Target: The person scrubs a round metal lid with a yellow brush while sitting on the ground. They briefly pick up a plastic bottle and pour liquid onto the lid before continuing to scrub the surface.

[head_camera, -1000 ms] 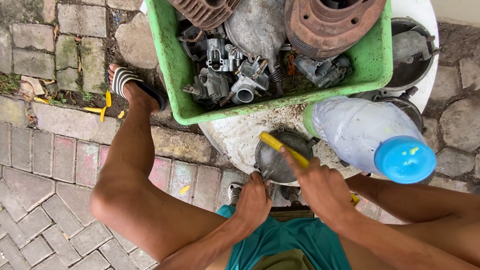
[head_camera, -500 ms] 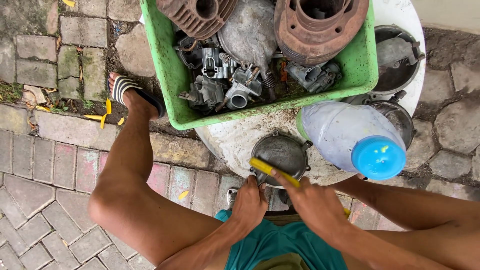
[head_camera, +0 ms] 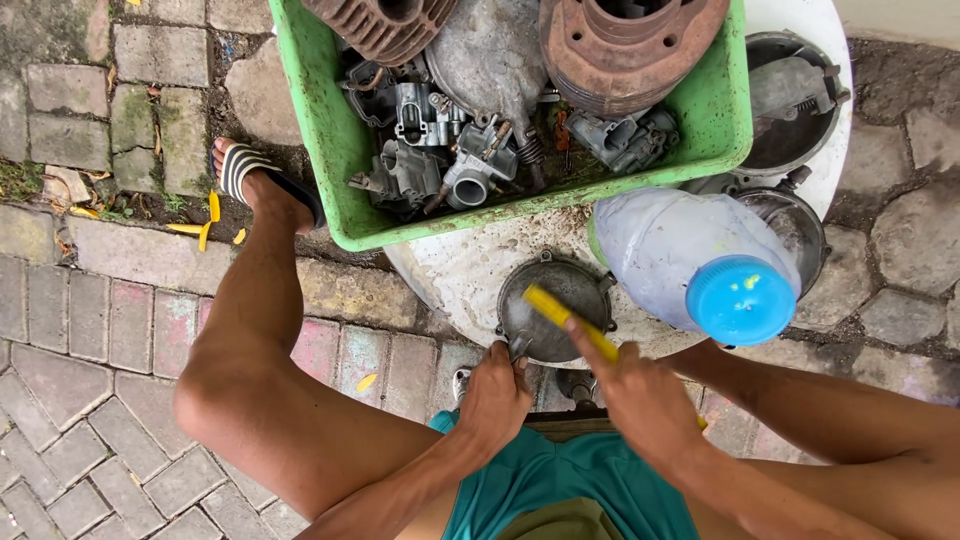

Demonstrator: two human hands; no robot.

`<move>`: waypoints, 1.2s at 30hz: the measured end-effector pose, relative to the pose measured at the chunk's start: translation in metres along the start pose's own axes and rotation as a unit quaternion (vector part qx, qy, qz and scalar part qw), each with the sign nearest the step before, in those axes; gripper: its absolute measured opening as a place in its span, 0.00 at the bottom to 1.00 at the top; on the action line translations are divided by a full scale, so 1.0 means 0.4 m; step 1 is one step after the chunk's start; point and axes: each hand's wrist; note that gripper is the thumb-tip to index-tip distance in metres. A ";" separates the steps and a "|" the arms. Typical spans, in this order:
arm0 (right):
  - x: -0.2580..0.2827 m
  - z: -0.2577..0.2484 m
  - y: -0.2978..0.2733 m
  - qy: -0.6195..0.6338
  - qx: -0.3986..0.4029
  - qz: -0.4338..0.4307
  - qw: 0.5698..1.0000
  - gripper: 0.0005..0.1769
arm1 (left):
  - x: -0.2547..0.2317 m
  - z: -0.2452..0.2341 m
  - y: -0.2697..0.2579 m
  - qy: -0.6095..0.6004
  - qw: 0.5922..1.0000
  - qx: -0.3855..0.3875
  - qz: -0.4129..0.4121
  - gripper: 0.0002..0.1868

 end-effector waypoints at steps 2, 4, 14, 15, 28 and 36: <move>0.035 0.081 -0.034 0.043 -0.003 -0.022 0.999 0.48 | 0.010 0.012 -0.003 -0.009 1.000 -0.004 0.002 0.06; 0.030 0.085 -0.029 0.087 -0.007 -0.049 0.995 0.53 | 0.013 0.010 -0.001 -0.018 1.000 -0.012 0.000 0.06; 0.017 0.092 -0.033 0.085 -0.014 -0.058 0.995 0.49 | 0.015 0.002 0.004 -0.051 0.998 -0.019 0.027 0.02; 0.010 0.089 -0.028 0.105 -0.012 -0.050 0.993 0.44 | 0.015 0.001 0.000 -0.043 0.998 -0.021 0.027 0.03; -0.027 -0.040 -0.024 0.245 -0.043 0.011 0.968 0.32 | -0.121 -0.168 -0.025 -0.178 0.976 0.110 -0.060 0.14; -0.053 -0.090 -0.039 0.183 -0.102 0.043 0.977 0.29 | -0.147 -0.233 -0.040 -0.187 0.956 0.187 -0.124 0.16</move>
Point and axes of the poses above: each hand's wrist, its own y-axis towards the middle knuckle, its own z-axis out of the palm, x = y × z
